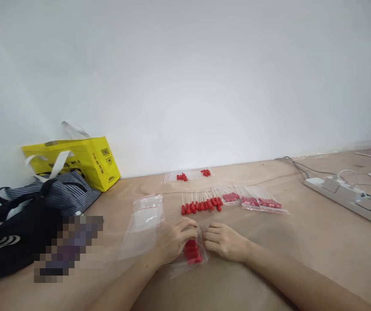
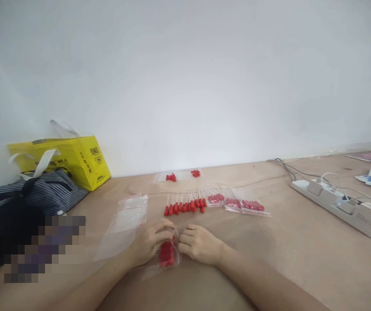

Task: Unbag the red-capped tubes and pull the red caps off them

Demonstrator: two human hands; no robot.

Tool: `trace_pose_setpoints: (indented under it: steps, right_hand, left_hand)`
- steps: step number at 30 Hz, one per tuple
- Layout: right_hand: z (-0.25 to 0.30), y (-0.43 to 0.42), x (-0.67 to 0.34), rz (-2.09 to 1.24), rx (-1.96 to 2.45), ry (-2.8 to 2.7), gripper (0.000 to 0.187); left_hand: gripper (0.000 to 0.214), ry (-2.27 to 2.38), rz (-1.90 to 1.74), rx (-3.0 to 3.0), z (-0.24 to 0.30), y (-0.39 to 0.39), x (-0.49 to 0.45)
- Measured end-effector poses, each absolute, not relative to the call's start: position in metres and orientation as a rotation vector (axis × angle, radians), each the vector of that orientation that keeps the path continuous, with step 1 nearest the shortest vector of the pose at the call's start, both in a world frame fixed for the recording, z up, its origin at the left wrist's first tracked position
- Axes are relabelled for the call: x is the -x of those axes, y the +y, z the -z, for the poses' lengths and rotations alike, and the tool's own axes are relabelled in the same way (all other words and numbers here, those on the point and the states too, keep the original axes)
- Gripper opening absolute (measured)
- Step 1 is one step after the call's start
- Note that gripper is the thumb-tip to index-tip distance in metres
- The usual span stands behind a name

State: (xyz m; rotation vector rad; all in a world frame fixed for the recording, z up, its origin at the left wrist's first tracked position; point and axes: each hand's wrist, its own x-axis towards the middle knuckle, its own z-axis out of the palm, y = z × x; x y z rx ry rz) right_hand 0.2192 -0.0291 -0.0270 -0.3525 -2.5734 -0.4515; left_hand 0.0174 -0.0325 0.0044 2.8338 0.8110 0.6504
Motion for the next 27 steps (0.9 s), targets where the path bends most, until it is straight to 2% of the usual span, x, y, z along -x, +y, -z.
trace_pose_setpoints:
  steps: [3,7,10,15,19,27]
  right_hand:
    - [0.025,-0.029,-0.225,0.257,0.438,-2.602,0.021]
    - [0.020,-0.034,-0.228,-0.237,0.544,-2.534,0.017]
    - [0.020,-0.036,-0.223,-0.476,0.647,-2.419,0.023]
    - [0.027,-0.031,-0.214,-0.575,0.837,-2.274,0.017]
    - [0.026,-0.028,-0.218,-0.656,0.827,-2.245,0.010]
    - [0.028,-0.029,-0.214,-0.867,0.805,-2.080,0.025]
  left_hand:
    - [0.021,0.930,-0.610,-2.685,-0.009,-0.044,-0.013]
    - [0.050,0.985,-0.572,-2.512,-0.005,-0.064,-0.001]
    - [0.057,1.003,-0.567,-2.477,0.003,-0.070,0.006]
    - [0.053,1.027,-0.582,-2.419,0.007,-0.066,0.000]
    - [0.052,1.042,-0.604,-2.384,0.005,-0.062,-0.006]
    - [0.043,1.138,-0.635,-2.340,0.010,-0.060,-0.005]
